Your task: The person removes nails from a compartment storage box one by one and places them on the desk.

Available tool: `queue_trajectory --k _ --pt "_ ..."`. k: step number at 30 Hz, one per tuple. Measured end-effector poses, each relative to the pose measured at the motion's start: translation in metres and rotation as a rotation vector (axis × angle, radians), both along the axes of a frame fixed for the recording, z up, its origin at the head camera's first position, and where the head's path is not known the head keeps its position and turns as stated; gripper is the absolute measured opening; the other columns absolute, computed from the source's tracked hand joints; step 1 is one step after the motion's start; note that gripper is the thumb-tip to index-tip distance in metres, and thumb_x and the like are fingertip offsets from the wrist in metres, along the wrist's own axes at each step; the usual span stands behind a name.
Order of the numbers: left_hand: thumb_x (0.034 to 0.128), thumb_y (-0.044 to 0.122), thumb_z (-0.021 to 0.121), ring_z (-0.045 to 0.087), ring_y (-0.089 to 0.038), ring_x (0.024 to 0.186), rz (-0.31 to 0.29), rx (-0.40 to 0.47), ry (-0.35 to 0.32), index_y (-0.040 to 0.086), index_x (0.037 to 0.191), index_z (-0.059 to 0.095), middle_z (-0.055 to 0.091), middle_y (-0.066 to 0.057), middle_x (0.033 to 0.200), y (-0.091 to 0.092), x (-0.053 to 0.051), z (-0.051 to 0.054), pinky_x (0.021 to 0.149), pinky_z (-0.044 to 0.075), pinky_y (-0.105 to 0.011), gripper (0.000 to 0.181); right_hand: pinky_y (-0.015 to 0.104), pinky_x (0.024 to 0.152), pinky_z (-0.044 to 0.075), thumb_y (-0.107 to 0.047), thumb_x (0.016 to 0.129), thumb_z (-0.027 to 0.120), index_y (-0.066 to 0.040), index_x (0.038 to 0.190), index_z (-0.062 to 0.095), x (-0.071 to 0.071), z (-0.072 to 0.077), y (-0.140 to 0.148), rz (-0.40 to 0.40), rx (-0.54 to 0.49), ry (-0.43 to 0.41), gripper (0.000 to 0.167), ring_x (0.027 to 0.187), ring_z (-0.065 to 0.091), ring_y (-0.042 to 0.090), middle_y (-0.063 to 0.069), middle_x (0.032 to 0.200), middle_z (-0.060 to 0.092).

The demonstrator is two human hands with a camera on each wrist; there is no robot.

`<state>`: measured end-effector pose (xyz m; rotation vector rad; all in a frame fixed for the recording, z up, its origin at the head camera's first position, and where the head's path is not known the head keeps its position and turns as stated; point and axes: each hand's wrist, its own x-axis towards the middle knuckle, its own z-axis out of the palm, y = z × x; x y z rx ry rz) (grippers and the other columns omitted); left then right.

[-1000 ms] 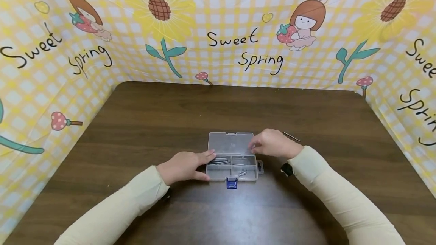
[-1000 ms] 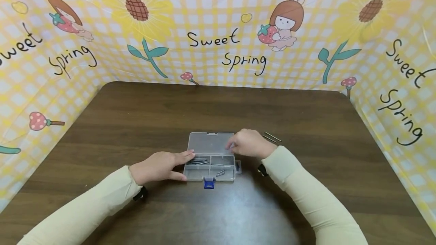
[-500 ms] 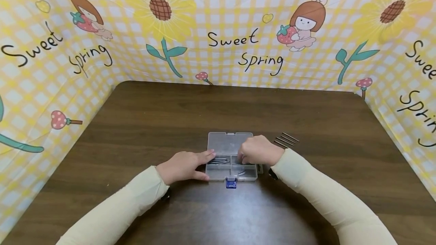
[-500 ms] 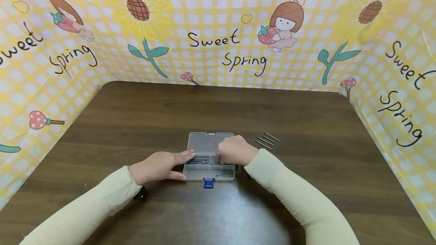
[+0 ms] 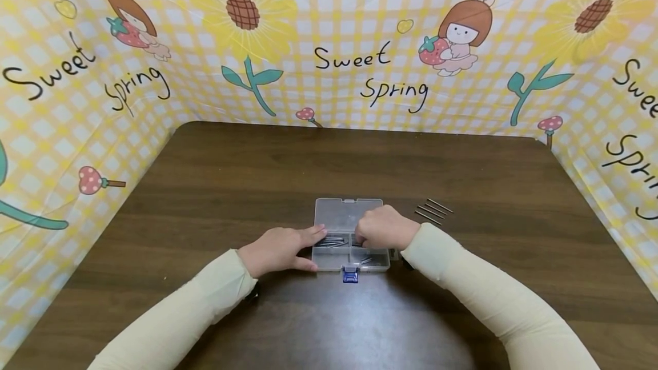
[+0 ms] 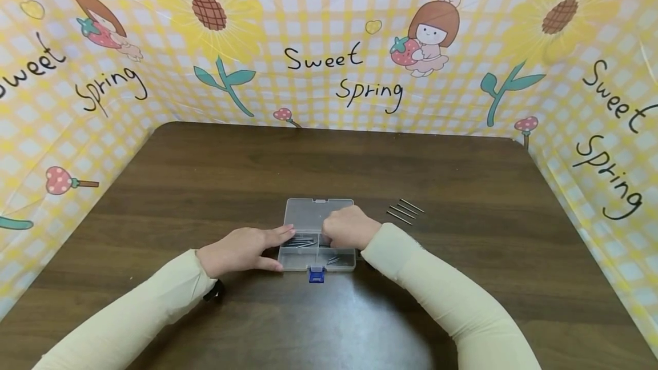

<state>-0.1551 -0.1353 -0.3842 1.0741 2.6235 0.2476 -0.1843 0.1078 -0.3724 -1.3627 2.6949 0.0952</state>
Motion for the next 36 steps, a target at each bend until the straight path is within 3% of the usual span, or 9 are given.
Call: queue_trajectory --k 7,14,36 --pt "0.0860 0.043 0.067 0.053 -0.027 0.122 -0.004 0.008 -0.001 0.006 0.144 0.044 0.039 -0.009 0.149 -0.001 0.001 0.001 0.092 0.046 -0.042 0.072 0.037 0.050 0.048 -0.020 0.077 0.074 -0.021 0.059 0.063 -0.001 -0.003 -0.007 -0.002 0.011 0.041 0.021 0.054 0.058 0.014 -0.007 0.061 0.061" --pt "0.0860 0.042 0.067 0.052 -0.027 0.123 0.004 0.005 -0.002 0.007 0.145 0.043 0.038 -0.009 0.149 -0.001 0.000 0.005 0.093 0.045 -0.043 0.073 0.037 0.051 0.049 -0.014 0.079 0.071 -0.019 0.059 0.060 -0.003 -0.002 -0.012 -0.002 0.023 0.022 0.024 0.053 0.058 0.017 -0.005 0.059 0.059" --pt "0.0846 0.045 0.067 0.056 -0.026 0.119 -0.019 -0.003 0.046 0.006 0.143 0.046 0.043 -0.009 0.146 0.000 0.004 0.003 0.088 0.048 -0.041 0.073 0.031 0.054 0.043 -0.011 0.080 0.064 -0.021 0.062 0.063 -0.010 0.009 -0.006 -0.025 0.002 -0.172 0.021 0.057 0.047 0.007 -0.012 0.062 0.053"
